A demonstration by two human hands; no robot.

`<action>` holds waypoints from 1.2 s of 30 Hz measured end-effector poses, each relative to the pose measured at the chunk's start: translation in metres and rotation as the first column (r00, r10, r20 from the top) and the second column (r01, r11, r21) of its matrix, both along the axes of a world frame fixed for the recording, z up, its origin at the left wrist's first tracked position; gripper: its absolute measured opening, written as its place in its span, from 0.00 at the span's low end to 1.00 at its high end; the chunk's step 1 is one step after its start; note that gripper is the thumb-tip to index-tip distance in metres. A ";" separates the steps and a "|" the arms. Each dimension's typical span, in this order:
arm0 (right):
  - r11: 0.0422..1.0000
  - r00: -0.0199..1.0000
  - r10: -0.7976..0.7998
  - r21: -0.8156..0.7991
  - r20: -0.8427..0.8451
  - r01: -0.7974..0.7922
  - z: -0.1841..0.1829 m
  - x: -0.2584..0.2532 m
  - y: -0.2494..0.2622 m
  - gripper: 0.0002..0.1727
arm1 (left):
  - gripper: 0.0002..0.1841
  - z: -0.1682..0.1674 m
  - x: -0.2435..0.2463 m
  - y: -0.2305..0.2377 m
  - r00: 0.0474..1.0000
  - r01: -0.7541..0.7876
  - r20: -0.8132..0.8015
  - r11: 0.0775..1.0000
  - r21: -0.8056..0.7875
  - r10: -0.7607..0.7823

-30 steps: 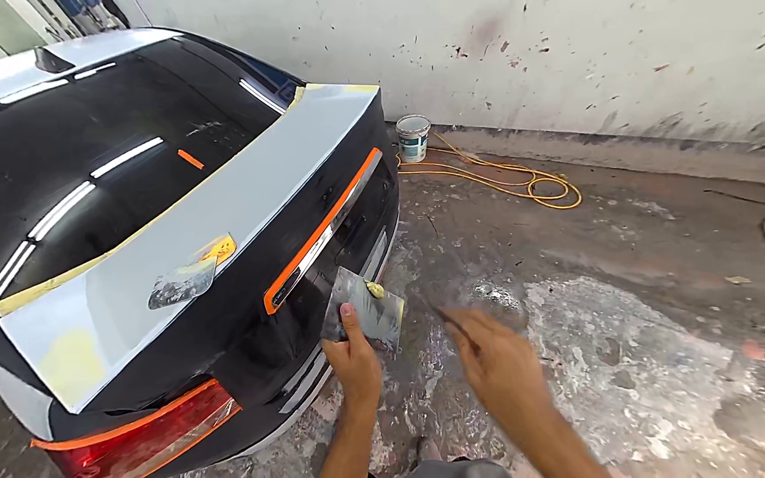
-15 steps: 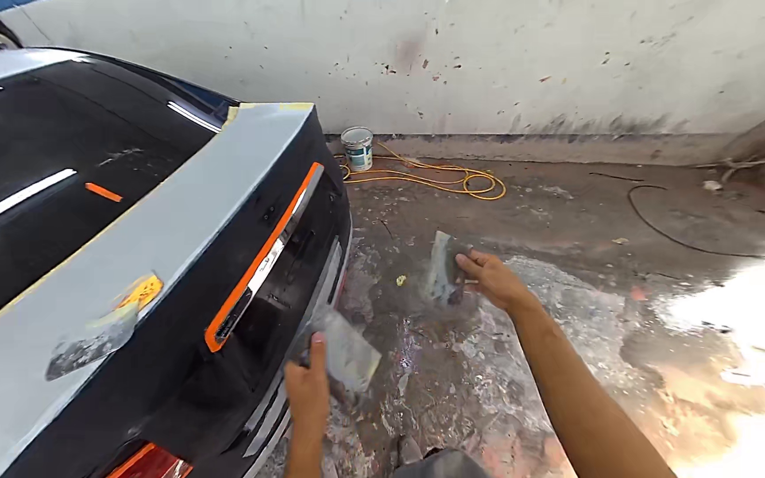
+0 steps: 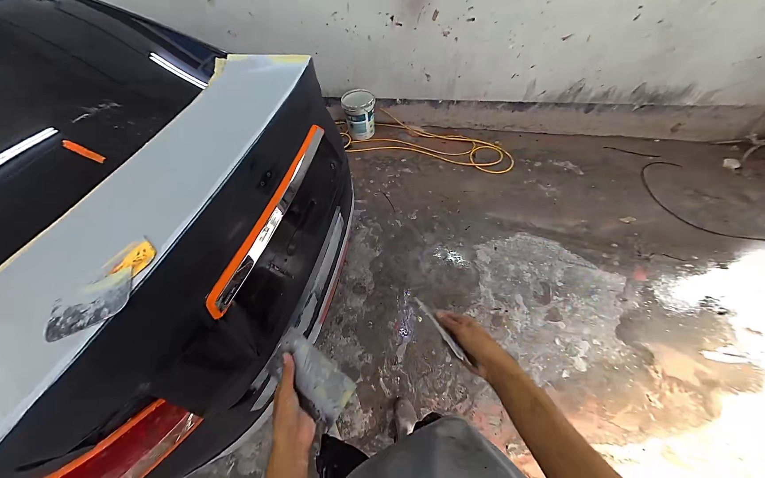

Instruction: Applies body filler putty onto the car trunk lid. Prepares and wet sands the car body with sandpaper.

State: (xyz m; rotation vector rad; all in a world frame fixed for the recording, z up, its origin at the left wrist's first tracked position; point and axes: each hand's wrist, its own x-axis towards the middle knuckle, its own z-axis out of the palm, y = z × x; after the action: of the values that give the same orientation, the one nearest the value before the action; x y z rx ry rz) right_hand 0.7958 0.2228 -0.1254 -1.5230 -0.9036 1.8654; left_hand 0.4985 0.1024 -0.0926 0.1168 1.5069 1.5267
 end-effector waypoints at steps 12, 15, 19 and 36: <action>0.868 0.830 0.160 -0.324 -0.535 -0.376 0.087 -0.110 -0.056 0.11 | 0.20 0.030 -0.004 0.053 0.949 0.100 -0.314 0.924 0.369 0.023; 0.803 0.825 0.087 -0.450 -0.558 -0.390 0.063 -0.122 -0.060 0.19 | 0.19 0.042 -0.001 0.049 0.885 0.280 -0.463 0.845 0.455 -0.044; 0.877 0.953 -0.033 -0.466 -0.302 -0.118 0.029 -0.140 -0.061 0.14 | 0.17 0.053 0.019 0.041 0.912 0.238 -0.410 0.824 0.514 -0.008; 0.025 0.628 0.361 0.666 0.690 -0.746 0.197 -0.275 0.179 0.18 | 0.18 0.016 -0.054 -0.108 0.890 -0.456 0.043 0.879 0.143 0.455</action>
State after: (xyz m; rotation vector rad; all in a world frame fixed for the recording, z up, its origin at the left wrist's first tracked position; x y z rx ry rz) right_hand 0.5212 0.4020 0.0712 -0.6106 -2.5511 0.8641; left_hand 0.4446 -0.0053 -0.0771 -0.1728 1.4772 2.0129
